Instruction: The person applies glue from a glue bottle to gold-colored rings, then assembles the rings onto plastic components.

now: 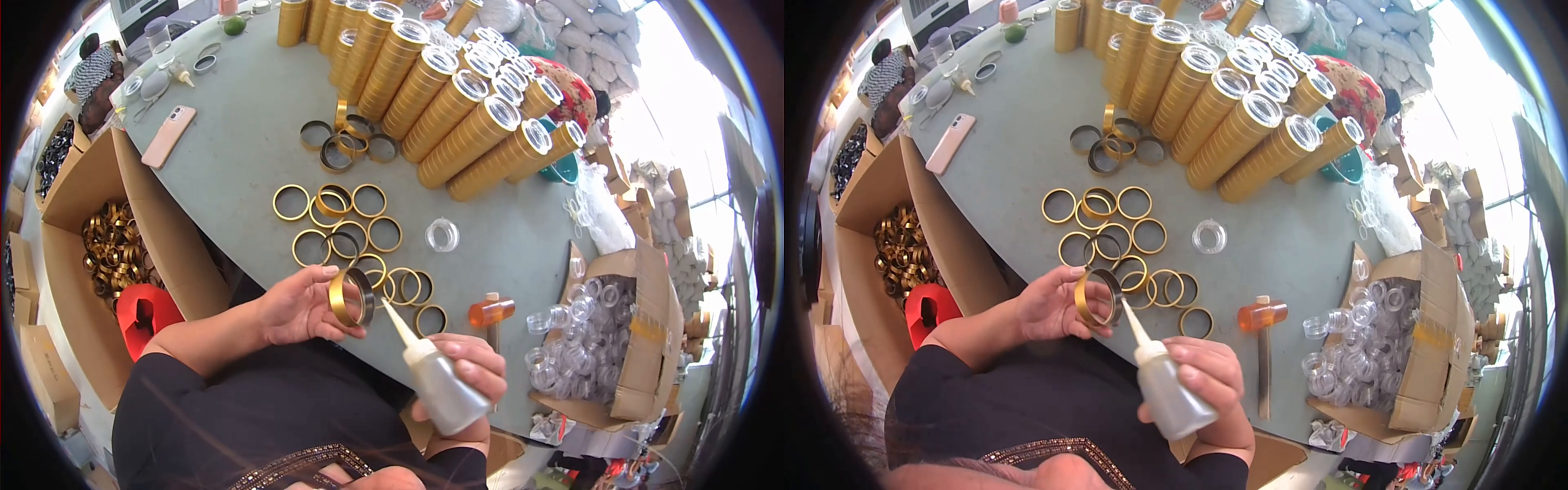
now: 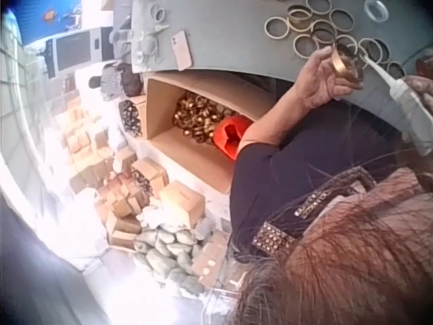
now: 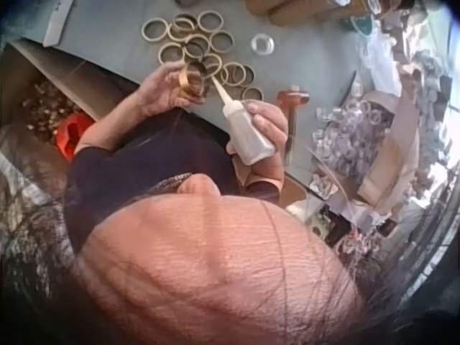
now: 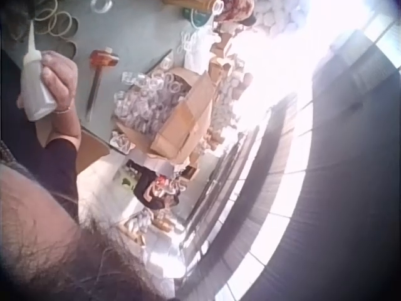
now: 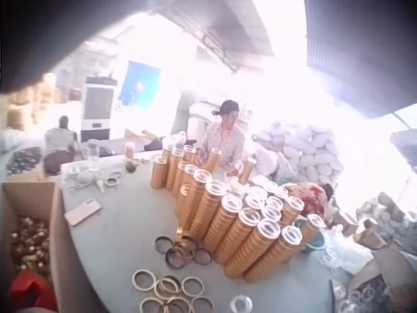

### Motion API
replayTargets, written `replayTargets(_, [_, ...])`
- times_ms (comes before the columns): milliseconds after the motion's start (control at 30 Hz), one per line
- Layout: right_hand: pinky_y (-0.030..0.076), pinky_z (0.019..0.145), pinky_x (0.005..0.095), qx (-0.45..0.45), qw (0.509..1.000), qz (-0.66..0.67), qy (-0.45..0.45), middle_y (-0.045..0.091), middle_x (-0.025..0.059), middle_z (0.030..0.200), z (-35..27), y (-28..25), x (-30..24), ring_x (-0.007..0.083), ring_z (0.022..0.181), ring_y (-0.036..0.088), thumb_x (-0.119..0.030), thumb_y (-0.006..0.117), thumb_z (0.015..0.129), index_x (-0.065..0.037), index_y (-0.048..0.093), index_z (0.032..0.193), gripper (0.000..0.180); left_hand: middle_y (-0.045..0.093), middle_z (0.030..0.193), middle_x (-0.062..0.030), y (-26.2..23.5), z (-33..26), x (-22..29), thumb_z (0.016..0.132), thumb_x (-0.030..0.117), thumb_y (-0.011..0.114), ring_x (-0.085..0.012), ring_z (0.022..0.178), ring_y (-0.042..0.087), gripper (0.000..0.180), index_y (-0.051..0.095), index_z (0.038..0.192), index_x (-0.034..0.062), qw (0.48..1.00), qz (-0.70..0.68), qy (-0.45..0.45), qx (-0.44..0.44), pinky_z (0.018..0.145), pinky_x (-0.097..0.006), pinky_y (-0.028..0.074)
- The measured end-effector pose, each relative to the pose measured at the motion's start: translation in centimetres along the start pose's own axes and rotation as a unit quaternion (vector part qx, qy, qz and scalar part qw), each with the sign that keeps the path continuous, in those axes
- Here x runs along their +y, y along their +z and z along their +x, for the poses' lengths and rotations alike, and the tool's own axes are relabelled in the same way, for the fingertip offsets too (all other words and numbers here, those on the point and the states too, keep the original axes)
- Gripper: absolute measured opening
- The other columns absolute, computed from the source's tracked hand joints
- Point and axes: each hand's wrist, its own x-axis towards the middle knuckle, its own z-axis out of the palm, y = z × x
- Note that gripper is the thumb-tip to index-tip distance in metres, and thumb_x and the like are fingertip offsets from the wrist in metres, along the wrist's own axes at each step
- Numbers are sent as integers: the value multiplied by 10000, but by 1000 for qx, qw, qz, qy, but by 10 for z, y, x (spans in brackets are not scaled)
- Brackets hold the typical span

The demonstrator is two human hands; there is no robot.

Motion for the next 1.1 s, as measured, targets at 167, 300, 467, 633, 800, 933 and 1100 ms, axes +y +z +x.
replayTargets(167, [633, 775, 402, -111, 989, -73, -60, 601, 101, 1136, 14, 0, -3, 307, 899, 717, -414, 900, 735, -120, 462, 1227, 721, 666, 1208, -234, 9, 1, -15, 1040, 466, 484, -438, 1113, 682, 554, 551, 1277, -29, 998, -30, -58, -9, 852, -393, 648])
replayTargets(300, [658, 709, 425, -99, 982, -45, -155, 653, 219, 1122, 12, 1, 17, 335, 827, 735, -168, 857, 780, 32, 543, 1189, 553, 661, 1229, -238, 19, 2, -21, 1030, 459, 516, -411, 1084, 702, 562, 516, 1298, -35, 996, -3, -88, 17, 836, -381, 651])
replayTargets(467, [653, 705, 427, -103, 984, -67, -128, 662, 232, 1122, 14, -4, 11, 356, 844, 737, -41, 755, 797, 58, 566, 1184, 442, 666, 1245, -206, 20, 1, -24, 1048, 417, 510, -373, 1098, 702, 515, 504, 1347, -2, 996, 63, -60, 24, 887, -387, 632])
replayTargets(633, [634, 716, 379, -90, 983, -139, -86, 698, 214, 1100, 11, -10, 5, 316, 862, 743, -61, 768, 812, 45, 612, 1156, 392, 611, 1288, -167, 37, -2, -22, 1005, 252, 603, -328, 1136, 675, 498, 459, 1418, 13, 983, 169, 25, 64, 919, -433, 619])
replayTargets(800, [601, 719, 340, -74, 978, -192, -7, 734, 163, 1004, 7, -12, -7, 273, 842, 732, -231, 841, 818, -18, 612, 1115, 432, 521, 1344, -75, 48, 0, -19, 818, -19, 774, -215, 1230, 582, 682, 477, 1428, 41, 931, 333, 152, 9, 970, -358, 594])
replayTargets(933, [582, 705, 312, 4, 990, -101, 98, 730, 170, 921, 6, -11, -5, 259, 810, 728, -182, 834, 787, 46, 636, 1060, 407, 553, 1338, -106, 59, 2, -17, 741, 1, 829, -235, 1217, 590, 683, 566, 1368, 68, 710, 611, 351, -22, 998, -367, 567])
replayTargets(1100, [516, 659, 293, 100, 968, -30, 227, 672, 102, 852, 7, -14, 1, 175, 727, 641, -270, 773, 843, 67, 632, 1013, 403, 619, 1259, -115, 53, 13, -13, 695, -20, 800, -336, 1210, 593, 579, 659, 1253, 44, 522, 714, 456, -102, 1015, -426, 518])
